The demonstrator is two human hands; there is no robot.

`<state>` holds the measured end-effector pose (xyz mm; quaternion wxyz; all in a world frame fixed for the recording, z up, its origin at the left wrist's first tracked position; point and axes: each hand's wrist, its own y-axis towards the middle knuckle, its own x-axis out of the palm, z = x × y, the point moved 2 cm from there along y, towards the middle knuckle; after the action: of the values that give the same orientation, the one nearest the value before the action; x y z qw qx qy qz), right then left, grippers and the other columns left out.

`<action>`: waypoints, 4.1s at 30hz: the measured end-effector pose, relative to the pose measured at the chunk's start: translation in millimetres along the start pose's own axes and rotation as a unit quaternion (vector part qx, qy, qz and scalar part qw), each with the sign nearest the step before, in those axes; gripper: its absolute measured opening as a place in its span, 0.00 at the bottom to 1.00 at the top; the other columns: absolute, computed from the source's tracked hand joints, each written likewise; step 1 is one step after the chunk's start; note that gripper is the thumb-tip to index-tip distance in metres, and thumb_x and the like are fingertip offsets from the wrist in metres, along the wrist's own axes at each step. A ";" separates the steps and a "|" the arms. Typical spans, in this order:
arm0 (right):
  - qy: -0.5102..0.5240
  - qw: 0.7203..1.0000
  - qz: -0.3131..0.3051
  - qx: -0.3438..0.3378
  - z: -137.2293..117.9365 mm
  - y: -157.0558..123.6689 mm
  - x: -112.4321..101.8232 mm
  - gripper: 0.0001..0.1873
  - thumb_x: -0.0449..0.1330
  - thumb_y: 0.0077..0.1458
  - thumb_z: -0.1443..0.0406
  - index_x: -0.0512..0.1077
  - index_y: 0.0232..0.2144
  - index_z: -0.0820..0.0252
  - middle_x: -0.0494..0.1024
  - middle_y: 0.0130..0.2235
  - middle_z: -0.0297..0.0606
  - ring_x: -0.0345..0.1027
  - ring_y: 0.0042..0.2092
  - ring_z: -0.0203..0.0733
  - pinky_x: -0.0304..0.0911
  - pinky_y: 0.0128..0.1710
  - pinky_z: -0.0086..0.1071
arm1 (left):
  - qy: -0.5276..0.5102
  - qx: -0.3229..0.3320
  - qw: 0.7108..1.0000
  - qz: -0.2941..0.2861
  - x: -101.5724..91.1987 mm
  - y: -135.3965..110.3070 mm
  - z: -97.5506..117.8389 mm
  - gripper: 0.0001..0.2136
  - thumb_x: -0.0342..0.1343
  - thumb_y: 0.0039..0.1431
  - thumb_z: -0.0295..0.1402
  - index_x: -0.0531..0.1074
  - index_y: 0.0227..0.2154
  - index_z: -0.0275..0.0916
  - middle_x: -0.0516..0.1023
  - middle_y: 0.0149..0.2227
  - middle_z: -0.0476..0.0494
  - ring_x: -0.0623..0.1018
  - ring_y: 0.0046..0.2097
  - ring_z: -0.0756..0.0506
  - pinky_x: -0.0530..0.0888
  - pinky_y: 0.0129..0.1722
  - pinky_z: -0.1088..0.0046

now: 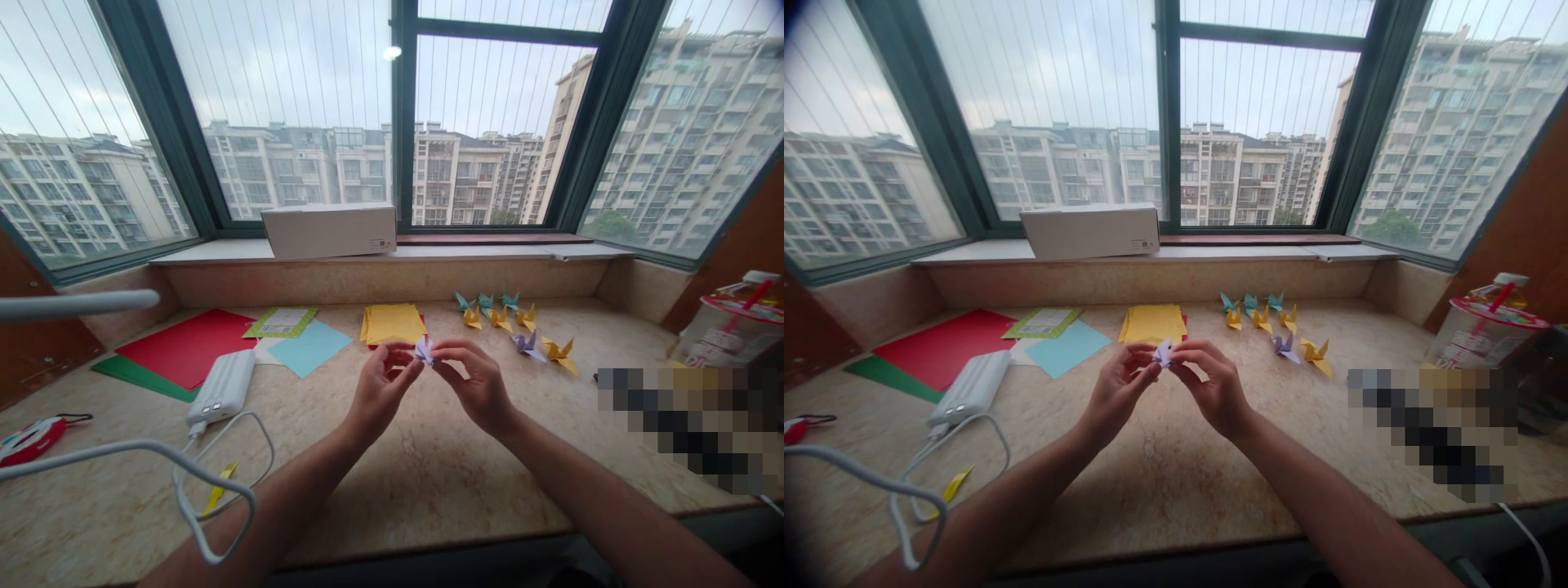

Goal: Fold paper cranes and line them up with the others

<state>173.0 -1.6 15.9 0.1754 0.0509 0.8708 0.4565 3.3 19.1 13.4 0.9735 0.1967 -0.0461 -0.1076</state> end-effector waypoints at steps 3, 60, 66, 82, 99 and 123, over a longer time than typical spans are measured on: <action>-0.021 1.000 -0.016 -0.017 0.6 -0.6 -0.5 0.10 0.60 0.60 0.65 0.76 0.44 0.50 0.76 0.45 0.41 0.71 0.49 0.46 0.68 0.50 0.44 | -0.065 -0.035 0.996 -0.055 3.9 -2.1 1.7 0.15 0.62 0.57 0.40 0.72 0.41 0.34 0.78 0.33 0.43 0.78 0.33 0.49 0.76 0.36 0.71; 0.206 0.958 0.013 0.202 20.0 -4.8 13.3 0.12 0.67 0.52 0.61 0.71 0.38 0.57 0.78 0.37 0.38 0.74 0.39 0.40 0.71 0.43 0.36 | -0.033 0.048 0.998 -0.020 0.3 2.8 -6.5 0.11 0.60 0.59 0.35 0.70 0.43 0.38 0.75 0.33 0.48 0.76 0.37 0.48 0.73 0.41 0.71; 0.232 0.948 -0.050 0.213 22.3 -6.5 16.4 0.16 0.64 0.55 0.60 0.70 0.44 0.57 0.79 0.38 0.39 0.75 0.39 0.41 0.71 0.43 0.39 | 0.000 0.049 0.998 -0.050 0.0 2.4 -7.9 0.11 0.57 0.61 0.37 0.71 0.42 0.36 0.77 0.33 0.44 0.76 0.35 0.47 0.73 0.39 0.70; 0.278 0.939 -0.063 0.191 15.4 -5.3 19.2 0.10 0.62 0.57 0.59 0.69 0.40 0.54 0.76 0.31 0.32 0.70 0.32 0.37 0.69 0.33 0.32 | -0.028 0.013 0.996 -0.084 4.9 -2.5 -2.5 0.09 0.60 0.59 0.35 0.72 0.37 0.34 0.78 0.33 0.43 0.77 0.34 0.47 0.73 0.36 0.71; 0.244 0.945 -0.060 0.208 11.5 -2.5 11.5 0.16 0.61 0.59 0.56 0.74 0.45 0.57 0.80 0.36 0.38 0.72 0.33 0.39 0.70 0.34 0.35 | -0.061 0.001 0.996 -0.071 3.3 0.3 0.5 0.12 0.62 0.58 0.38 0.74 0.38 0.34 0.80 0.34 0.42 0.77 0.34 0.47 0.73 0.36 0.71; 0.282 0.935 -0.026 0.212 19.4 -1.2 13.2 0.19 0.65 0.54 0.58 0.70 0.47 0.54 0.81 0.40 0.39 0.76 0.40 0.43 0.72 0.42 0.40 | -0.023 0.042 0.996 -0.077 2.8 -2.6 -3.1 0.17 0.63 0.56 0.32 0.70 0.48 0.39 0.77 0.43 0.41 0.77 0.42 0.45 0.73 0.43 0.68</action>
<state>167.7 16.0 1.4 -0.0806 -0.0667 0.9620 0.2522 6.0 17.3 9.7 0.9519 0.2376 -0.0572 -0.1848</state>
